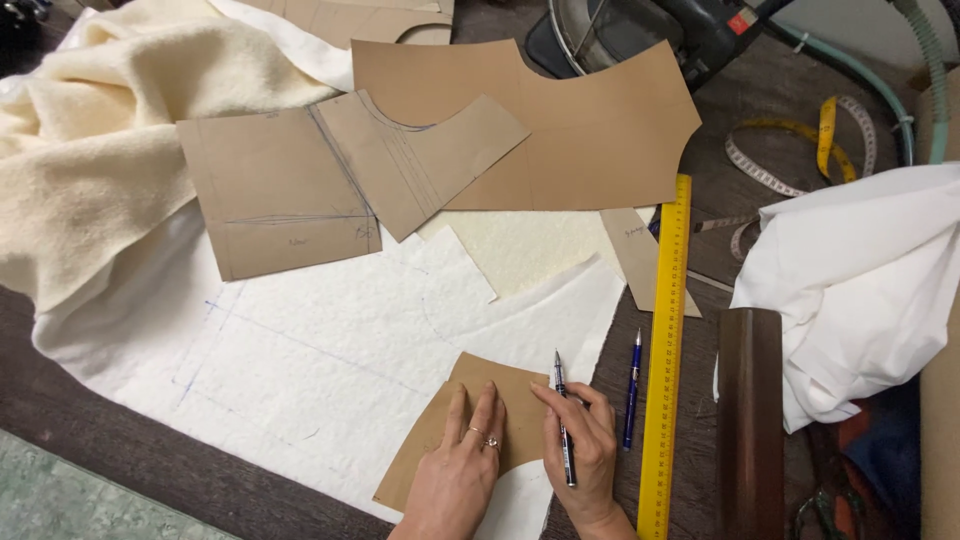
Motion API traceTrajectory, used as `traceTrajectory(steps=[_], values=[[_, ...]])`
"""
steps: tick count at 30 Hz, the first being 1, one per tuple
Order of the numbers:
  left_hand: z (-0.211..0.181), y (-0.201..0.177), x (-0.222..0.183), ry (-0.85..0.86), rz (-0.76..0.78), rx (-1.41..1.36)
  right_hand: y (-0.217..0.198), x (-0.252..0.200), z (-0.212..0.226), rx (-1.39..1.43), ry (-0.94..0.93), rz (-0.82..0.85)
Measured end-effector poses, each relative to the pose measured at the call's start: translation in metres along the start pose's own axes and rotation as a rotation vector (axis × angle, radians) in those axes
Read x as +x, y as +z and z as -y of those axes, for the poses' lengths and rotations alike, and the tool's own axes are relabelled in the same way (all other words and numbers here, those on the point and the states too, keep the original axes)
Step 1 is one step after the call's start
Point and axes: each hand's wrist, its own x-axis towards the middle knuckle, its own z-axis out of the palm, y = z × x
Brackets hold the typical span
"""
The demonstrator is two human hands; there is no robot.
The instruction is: Tracing cardboard patterns onto fabric using a pen
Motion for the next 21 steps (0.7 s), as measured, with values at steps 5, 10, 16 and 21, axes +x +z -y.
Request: traceTrajectory(steps=[5, 10, 16, 21], values=[[0.001, -0.008, 0.001, -0.004, 0.075, -0.068, 0.002, -0.004, -0.003, 0.000, -0.009, -0.004], [0.001, -0.014, 0.004, -0.022, 0.132, -0.142, 0.002, -0.005, -0.003, 0.013, -0.002, 0.003], [0.000, -0.003, 0.005, 0.016, 0.073, -0.023, 0.001, -0.003, -0.003, -0.007, 0.013, 0.008], [0.000, -0.005, 0.008, 0.008, 0.219, -0.055, -0.005, 0.013, -0.010, 0.238, 0.070, -0.052]])
